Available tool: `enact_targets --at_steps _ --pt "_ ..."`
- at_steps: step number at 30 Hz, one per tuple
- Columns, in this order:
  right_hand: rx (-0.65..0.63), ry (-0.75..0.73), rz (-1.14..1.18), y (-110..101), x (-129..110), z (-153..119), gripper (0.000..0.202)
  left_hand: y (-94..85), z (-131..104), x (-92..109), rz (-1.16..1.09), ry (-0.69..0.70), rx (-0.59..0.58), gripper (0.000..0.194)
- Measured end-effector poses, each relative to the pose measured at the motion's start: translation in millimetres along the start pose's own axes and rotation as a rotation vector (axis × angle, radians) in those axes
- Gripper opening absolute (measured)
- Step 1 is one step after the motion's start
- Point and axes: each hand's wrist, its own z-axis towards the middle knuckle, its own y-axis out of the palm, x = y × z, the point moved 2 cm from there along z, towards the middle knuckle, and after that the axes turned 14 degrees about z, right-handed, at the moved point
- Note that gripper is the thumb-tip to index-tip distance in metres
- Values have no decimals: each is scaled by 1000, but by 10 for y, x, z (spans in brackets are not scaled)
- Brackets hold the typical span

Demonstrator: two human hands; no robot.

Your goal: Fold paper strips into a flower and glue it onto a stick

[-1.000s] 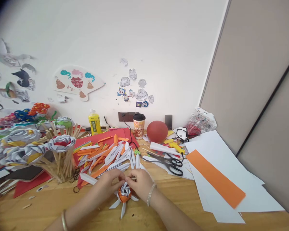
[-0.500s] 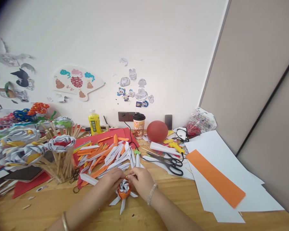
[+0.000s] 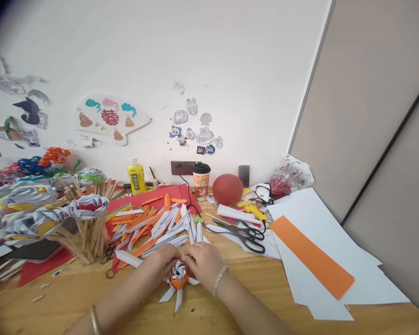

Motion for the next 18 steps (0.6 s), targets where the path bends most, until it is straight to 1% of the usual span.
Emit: enact_targets --at_steps 3,6,10,12,15,18 --pt "13 -23 30 9 -1 -13 7 -85 -11 31 55 6 12 16" --pt "24 -17 85 7 -17 -18 6 -125 -20 51 99 39 52 16" --pt "63 14 113 -25 -20 -9 5 -157 -29 80 195 131 150 19" --pt "89 21 97 -56 0 -3 7 -180 -34 101 260 183 181 21" --pt "142 49 44 -123 55 4 10 -210 -34 121 320 203 180 22" --pt "188 127 -13 -193 120 9 13 -221 -27 124 332 185 136 21"
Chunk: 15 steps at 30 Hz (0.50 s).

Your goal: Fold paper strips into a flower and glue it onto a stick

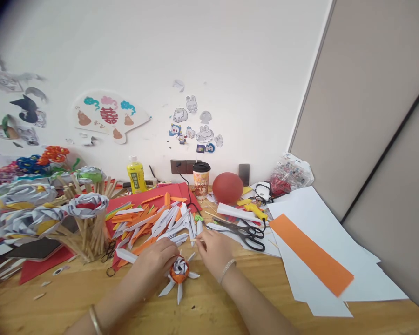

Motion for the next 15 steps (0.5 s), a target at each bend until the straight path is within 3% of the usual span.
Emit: enact_targets --at_steps 8,12,15 --pt "-38 139 -106 -23 86 26 15 71 2 -23 17 -3 -146 15" --pt "-66 162 -150 -11 125 36 13 57 2 -24 -38 -55 -105 19" --pt "15 109 -109 -31 124 43 11 28 2 -27 -167 -132 -82 17"
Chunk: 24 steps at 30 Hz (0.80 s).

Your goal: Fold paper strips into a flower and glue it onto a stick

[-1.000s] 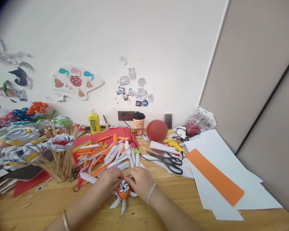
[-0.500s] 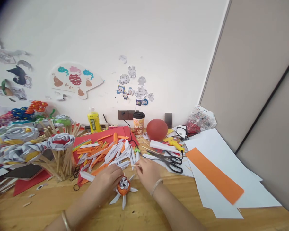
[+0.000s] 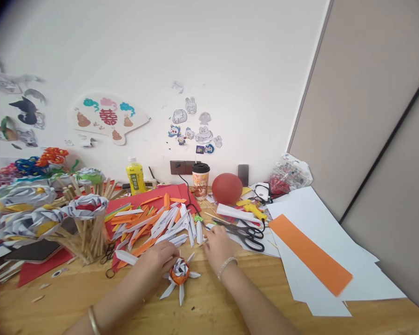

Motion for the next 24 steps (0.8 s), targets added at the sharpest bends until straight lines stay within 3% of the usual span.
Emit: enact_targets --at_steps 3,7,10,17,24 --pt "-8 -29 288 25 -19 -10 14 -7 -3 -10 -89 -60 19 14" --pt "-256 112 793 180 -46 -54 37 -21 -16 -23 -144 -53 124 17" --pt "-361 207 938 280 -63 -85 44 -48 -26 -17 -128 -2 204 19" --pt "-225 197 861 281 -80 -96 35 -26 -22 41 -138 100 214 24" --pt "-67 143 658 283 -133 -108 33 -60 -24 91 -294 85 171 18"
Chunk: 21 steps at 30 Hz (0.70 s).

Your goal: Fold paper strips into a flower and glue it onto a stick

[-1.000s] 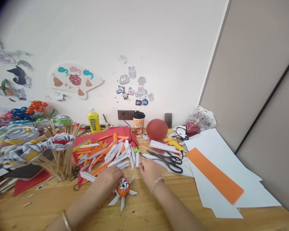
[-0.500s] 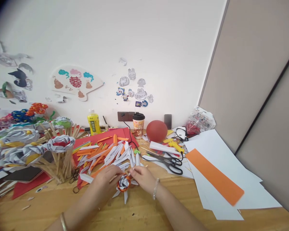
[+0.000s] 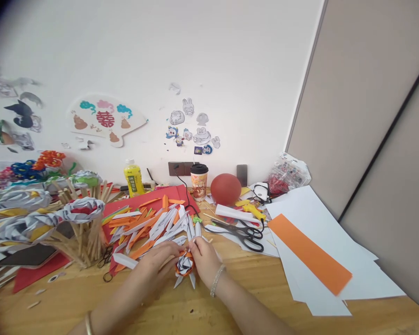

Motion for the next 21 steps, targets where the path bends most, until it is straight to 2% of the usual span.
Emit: enact_targets --at_steps 4,8,13,16,19,21 --pt "67 21 -40 19 5 -10 30 -9 8 13 -48 -47 -40 15" --pt "82 39 -27 14 19 -14 27 -26 -4 25 -103 -126 -67 13" --pt "97 45 11 -36 49 12 27 -72 -24 72 -171 -112 -131 22" --pt "127 40 59 -57 52 36 27 -25 -40 73 -192 -92 -153 36" --pt "113 27 113 -37 32 41 28 60 -54 65 -159 -106 -104 60" --pt "93 17 127 -8 15 31 30 102 -55 72 -113 -100 -61 63"
